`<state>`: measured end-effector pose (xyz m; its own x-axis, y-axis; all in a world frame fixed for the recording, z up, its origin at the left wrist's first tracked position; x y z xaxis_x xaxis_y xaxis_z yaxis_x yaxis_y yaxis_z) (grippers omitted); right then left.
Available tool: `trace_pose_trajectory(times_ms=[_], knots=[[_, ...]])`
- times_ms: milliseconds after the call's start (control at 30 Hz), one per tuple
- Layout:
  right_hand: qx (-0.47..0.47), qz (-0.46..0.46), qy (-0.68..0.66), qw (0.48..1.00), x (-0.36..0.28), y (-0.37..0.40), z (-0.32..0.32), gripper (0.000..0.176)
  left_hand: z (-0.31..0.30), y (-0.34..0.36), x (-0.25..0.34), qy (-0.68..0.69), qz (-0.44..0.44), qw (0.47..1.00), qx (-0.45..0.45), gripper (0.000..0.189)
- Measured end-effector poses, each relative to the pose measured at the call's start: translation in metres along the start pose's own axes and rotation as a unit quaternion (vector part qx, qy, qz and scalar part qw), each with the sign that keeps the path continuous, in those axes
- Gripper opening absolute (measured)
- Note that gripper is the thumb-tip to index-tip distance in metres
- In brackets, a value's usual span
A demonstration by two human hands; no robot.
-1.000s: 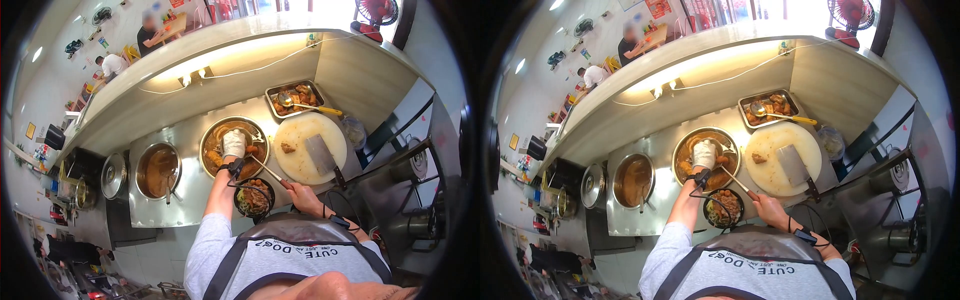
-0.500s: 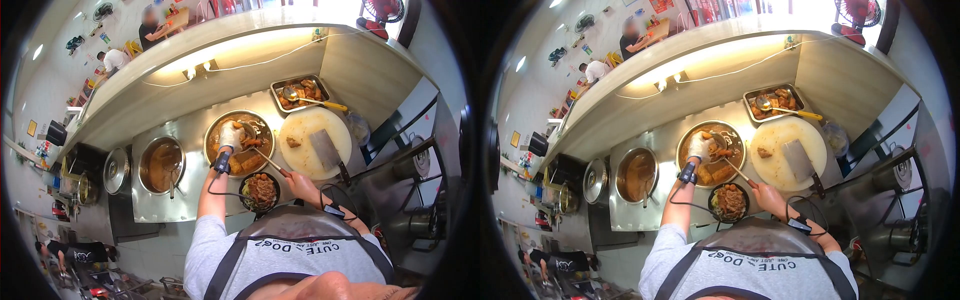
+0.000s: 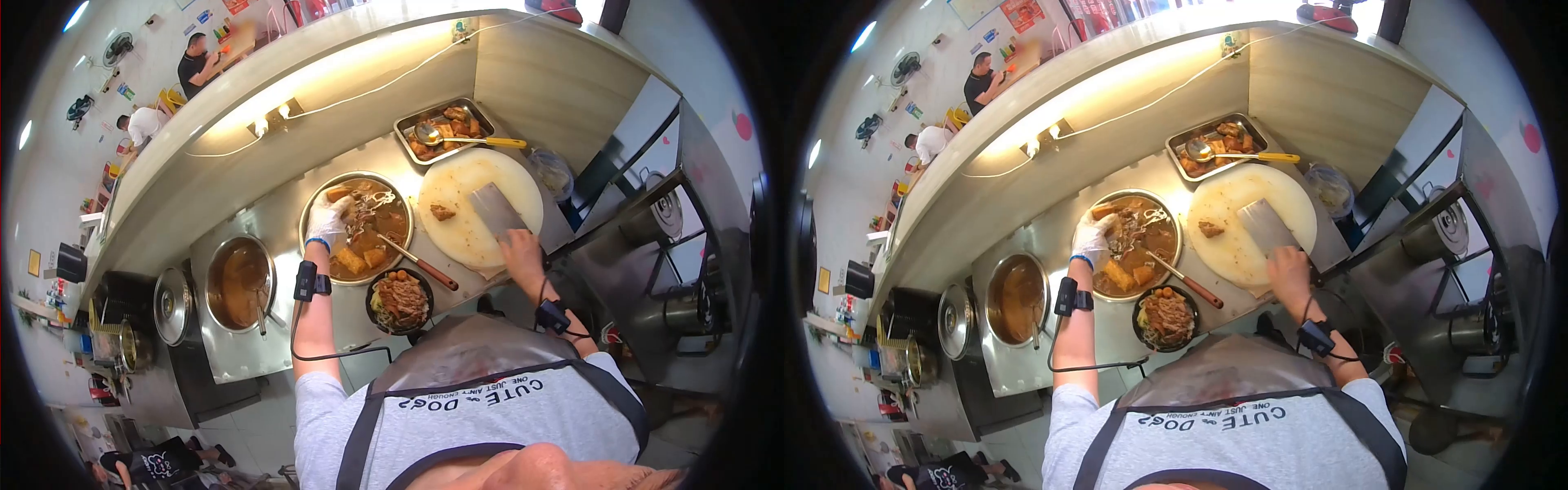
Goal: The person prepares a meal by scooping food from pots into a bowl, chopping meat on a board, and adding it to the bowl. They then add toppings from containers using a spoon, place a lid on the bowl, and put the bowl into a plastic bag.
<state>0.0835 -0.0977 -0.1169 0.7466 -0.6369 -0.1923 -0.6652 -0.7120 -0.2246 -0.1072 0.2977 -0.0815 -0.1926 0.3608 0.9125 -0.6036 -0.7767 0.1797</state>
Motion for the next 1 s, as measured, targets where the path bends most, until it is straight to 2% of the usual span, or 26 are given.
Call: trace_pose_trajectory(times_ms=[67,100,167,200,233,267,333,400,433,467,500,533,567,600,633,700,767,800,867,900,933,1000], knots=[[0.037,0.085,0.072,0.993,0.047,0.001,-0.007,0.033,0.033,0.011,-0.001,-0.036,-0.04,0.995,-0.082,0.027],[0.041,0.074,0.071,0.994,0.063,-0.002,-0.007,0.033,0.06,0.026,0.002,-0.046,-0.06,0.992,-0.1,0.026],[-0.18,0.153,0.087,0.968,0.101,0.001,0.019,0.045,0.11,0.048,-0.005,-0.05,-0.122,0.978,-0.164,0.024],[-0.173,0.14,0.093,0.97,0.115,-0.001,0.032,0.045,0.129,0.046,-0.025,-0.05,-0.165,0.96,-0.219,0.028],[-0.18,0.136,0.04,0.973,0.13,0.001,0.052,0.043,0.152,0.053,-0.038,-0.091,-0.128,0.957,-0.244,0.034],[-0.187,0.132,-0.014,0.973,0.145,-0.003,0.062,0.041,0.179,0.063,-0.048,-0.114,-0.145,0.949,-0.254,0.038],[-0.254,0.102,-0.081,0.958,0.15,-0.012,0.057,0.037,0.217,0.064,-0.088,-0.223,-0.189,0.907,-0.304,0.039],[-0.324,0.04,-0.131,0.936,0.158,-0.023,0.071,0.035,0.238,0.05,-0.143,-0.374,-0.159,0.854,-0.325,0.041],[-0.319,0.036,-0.163,0.933,0.161,-0.03,0.064,0.035,0.242,0.045,-0.168,-0.396,-0.139,0.853,-0.309,0.042],[-0.318,0.032,-0.195,0.927,0.163,-0.031,0.059,0.036,0.254,0.056,-0.16,-0.42,-0.131,0.855,-0.275,0.04],[-0.291,0.034,-0.227,0.929,0.174,-0.032,0.066,0.035,0.255,0.048,-0.189,-0.427,-0.094,0.853,-0.286,0.042],[-0.268,0.042,-0.259,0.927,0.185,-0.039,0.076,0.033,0.248,0.038,-0.22,-0.437,-0.031,0.863,-0.25,0.043],[-0.271,0.021,-0.264,0.925,0.183,-0.05,0.077,0.033,0.256,0.051,-0.208,-0.448,-0.017,0.866,-0.222,0.039],[-0.254,0.05,-0.26,0.93,0.183,-0.053,0.061,0.031,0.262,0.058,-0.199,-0.47,0.039,0.855,-0.215,0.032],[-0.238,0.082,-0.254,0.934,0.184,-0.049,0.042,0.029,0.267,0.067,-0.189,-0.491,0.035,0.85,-0.188,0.029],[-0.232,0.067,-0.231,0.942,0.176,-0.053,0.004,0.027,0.276,0.08,-0.171,-0.509,0.027,0.847,-0.154,0.028],[-0.217,0.061,-0.181,0.957,0.164,-0.06,-0.036,0.029,0.281,0.082,-0.147,-0.65,0.136,0.745,-0.066,0.025],[-0.217,0.053,-0.181,0.958,0.17,-0.061,-0.028,0.029,0.274,0.077,-0.147,-0.65,0.137,0.745,-0.058,0.025],[-0.129,-0.03,-0.116,0.984,0.18,-0.06,-0.01,0.03,0.259,0.067,-0.144,-0.664,0.287,0.69,-0.006,0.025],[-0.128,-0.033,-0.118,0.984,0.178,-0.062,-0.009,0.03,0.251,0.062,-0.141,-0.706,0.241,0.664,0.047,0.025],[-0.14,-0.046,-0.118,0.982,0.173,-0.062,-0.008,0.031,0.245,0.058,-0.136,-0.707,0.242,0.663,0.047,0.025],[-0.153,-0.054,-0.117,0.98,0.172,-0.056,-0.004,0.031,0.227,0.051,-0.127,-0.718,0.235,0.643,0.124,0.024]])
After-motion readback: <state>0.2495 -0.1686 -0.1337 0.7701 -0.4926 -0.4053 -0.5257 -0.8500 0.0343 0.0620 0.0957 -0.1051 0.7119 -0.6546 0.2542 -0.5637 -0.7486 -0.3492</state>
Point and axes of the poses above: each hand's wrist, its own y-axis away from the middle knuckle, its own z-axis out of the palm, x = y × z, the point moved 4 cm from there along -y, towards the middle knuckle, and after that the axes turned 14 degrees about y, right-handed, at the moved point
